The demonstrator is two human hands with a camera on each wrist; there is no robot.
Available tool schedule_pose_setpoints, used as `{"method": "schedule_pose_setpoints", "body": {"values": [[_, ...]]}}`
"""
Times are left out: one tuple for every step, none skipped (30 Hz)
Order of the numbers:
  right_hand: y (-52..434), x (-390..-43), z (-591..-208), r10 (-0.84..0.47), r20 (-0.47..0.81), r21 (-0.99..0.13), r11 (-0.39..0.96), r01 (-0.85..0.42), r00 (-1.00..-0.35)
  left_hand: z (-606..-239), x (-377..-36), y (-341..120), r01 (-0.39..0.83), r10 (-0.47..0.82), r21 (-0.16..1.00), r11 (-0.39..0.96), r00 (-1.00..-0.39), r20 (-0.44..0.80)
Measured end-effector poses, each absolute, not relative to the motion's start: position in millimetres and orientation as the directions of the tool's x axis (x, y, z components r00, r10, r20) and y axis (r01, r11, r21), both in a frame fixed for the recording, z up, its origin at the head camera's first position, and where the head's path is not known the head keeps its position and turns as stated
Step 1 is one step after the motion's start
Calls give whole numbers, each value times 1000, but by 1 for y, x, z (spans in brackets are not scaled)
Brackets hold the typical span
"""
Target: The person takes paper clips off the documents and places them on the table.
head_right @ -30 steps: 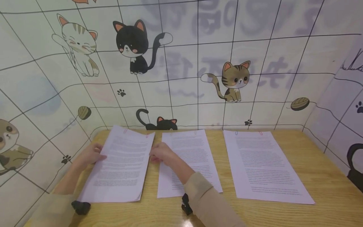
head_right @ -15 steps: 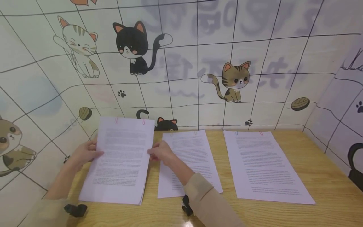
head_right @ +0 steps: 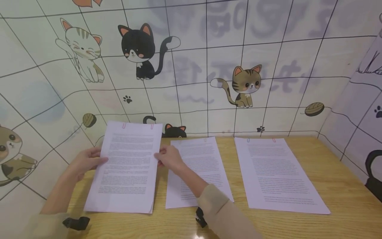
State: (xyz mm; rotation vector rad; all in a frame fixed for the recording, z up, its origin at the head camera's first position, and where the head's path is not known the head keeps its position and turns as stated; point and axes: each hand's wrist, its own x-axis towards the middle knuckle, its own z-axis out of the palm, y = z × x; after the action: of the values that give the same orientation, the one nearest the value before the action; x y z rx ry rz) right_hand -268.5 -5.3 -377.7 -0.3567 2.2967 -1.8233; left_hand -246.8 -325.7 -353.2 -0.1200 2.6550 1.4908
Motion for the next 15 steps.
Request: {"method": "schedule_pose_setpoints", "body": {"values": [[-4, -267, -376, -304, 16, -971, 221, -87, -952, -353, -246, -325, -115, -23, 848, 518, -992, -120], [-2, -266, -375, -308, 32, -968, 226, -106, -951, -352, -245, -324, -115, -24, 847, 519, -992, -120], [1, -265, -374, -312, 54, -964, 231, -131, -948, -351, -244, -323, -114, -25, 846, 520, -993, -119], [3, -264, -372, -315, 75, -959, 237, -155, -946, -350, -243, -321, -112, -25, 845, 522, -993, -116], [5, -262, -371, -316, 96, -954, 242, -178, -944, -349, -242, -319, -109, -24, 844, 525, -993, -113], [8, -261, -370, -318, 118, -947, 250, -203, -941, -348, -241, -317, -104, -22, 842, 529, -994, -109], [10, -260, -369, -320, 138, -941, 253, -225, -937, -347, -240, -314, -99, -22, 842, 530, -994, -104], [13, -259, -368, -320, 155, -936, 257, -242, -935, -346, -240, -312, -96, -20, 842, 531, -995, -101], [16, -258, -367, -316, 170, -930, 262, -259, -933, -345, -239, -309, -92, -20, 843, 530, -995, -96], [19, -258, -366, -312, 180, -927, 264, -267, -933, -344, -239, -307, -89, -19, 844, 528, -995, -93], [22, -257, -366, -308, 189, -925, 264, -274, -933, -343, -238, -305, -85, -17, 846, 526, -996, -90], [25, -256, -365, -304, 197, -924, 262, -280, -932, -342, -238, -302, -81, -12, 848, 523, -996, -87], [28, -255, -364, -300, 203, -925, 252, -283, -932, -340, -237, -300, -77, -8, 850, 521, -996, -86], [32, -254, -363, -297, 208, -927, 244, -284, -932, -339, -236, -298, -74, -1, 852, 518, -996, -86], [36, -253, -361, -295, 215, -929, 234, -288, -931, -338, -235, -296, -66, 8, 855, 515, -997, -82]]}}
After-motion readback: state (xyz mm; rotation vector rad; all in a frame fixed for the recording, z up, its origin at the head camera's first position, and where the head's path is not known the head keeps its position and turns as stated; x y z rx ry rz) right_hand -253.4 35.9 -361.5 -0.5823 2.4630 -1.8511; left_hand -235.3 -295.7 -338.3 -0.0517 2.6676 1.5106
